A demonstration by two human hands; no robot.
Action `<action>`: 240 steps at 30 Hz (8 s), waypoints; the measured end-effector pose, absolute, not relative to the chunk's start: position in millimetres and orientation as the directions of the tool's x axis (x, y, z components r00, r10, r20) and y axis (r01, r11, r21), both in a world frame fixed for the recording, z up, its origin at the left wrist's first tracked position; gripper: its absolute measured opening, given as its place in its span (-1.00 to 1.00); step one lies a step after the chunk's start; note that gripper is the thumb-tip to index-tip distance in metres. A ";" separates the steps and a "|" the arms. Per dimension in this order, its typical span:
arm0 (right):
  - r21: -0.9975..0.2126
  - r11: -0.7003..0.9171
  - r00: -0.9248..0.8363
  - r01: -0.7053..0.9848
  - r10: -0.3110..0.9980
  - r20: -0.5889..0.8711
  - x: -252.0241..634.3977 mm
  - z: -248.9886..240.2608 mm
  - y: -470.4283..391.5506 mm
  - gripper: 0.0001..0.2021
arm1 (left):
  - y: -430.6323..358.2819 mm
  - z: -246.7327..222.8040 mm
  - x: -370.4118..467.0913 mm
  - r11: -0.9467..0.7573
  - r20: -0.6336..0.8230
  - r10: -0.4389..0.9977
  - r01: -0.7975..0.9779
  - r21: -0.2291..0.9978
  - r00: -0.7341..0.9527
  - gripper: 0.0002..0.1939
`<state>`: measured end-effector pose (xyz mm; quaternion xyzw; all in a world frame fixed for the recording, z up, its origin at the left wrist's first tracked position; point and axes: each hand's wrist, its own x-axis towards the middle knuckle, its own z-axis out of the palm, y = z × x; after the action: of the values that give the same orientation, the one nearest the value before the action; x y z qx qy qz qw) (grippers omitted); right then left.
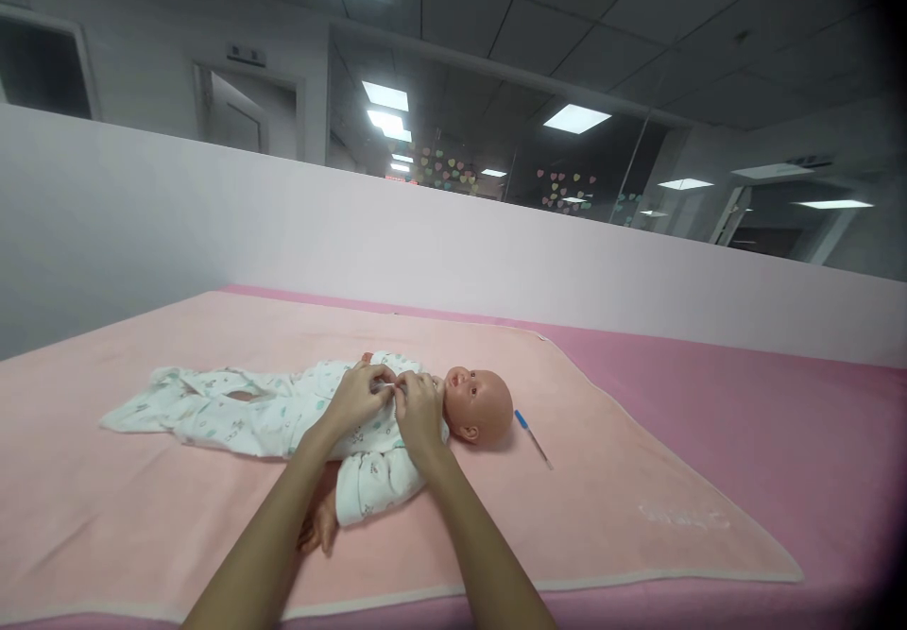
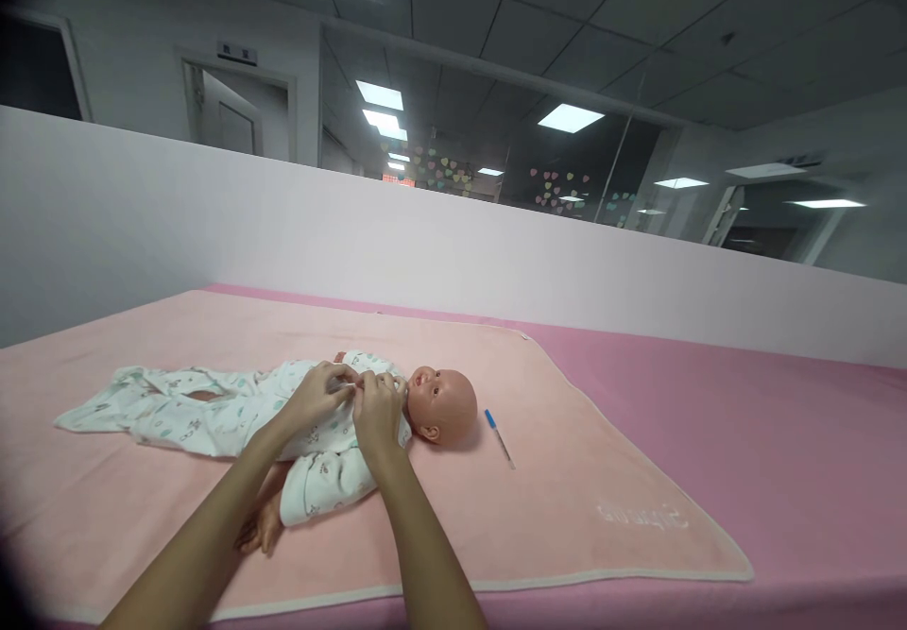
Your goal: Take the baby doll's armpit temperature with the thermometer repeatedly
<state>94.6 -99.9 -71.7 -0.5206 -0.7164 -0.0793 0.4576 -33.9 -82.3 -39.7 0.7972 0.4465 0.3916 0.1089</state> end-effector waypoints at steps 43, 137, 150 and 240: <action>-0.316 0.443 -0.119 0.839 0.715 0.689 101.6 -63.1 -106.6 -0.88 | -80.8 -40.2 -37.9 -0.559 0.456 0.819 0.660 0.502 0.348 -0.69; -0.272 0.361 -0.016 0.892 0.627 0.779 94.0 -75.2 -102.3 -0.88 | -83.1 -40.3 -36.4 -0.492 0.432 0.858 0.684 0.539 0.276 -0.72; -0.333 0.347 0.028 0.877 0.653 0.756 91.3 -76.5 -100.2 -0.89 | -85.1 -38.6 -34.9 -0.463 0.495 0.837 0.783 0.415 0.233 -0.73; -0.147 0.397 -0.172 0.906 0.662 0.729 52.7 -72.5 -104.6 -0.85 | -96.1 -70.4 -97.9 -0.583 0.681 0.657 0.791 0.187 0.323 -0.71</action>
<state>52.7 -104.6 -72.5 -0.5240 -0.7480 -0.1634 0.3731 -97.9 -96.1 -70.4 0.8085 0.4479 0.3711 -0.0899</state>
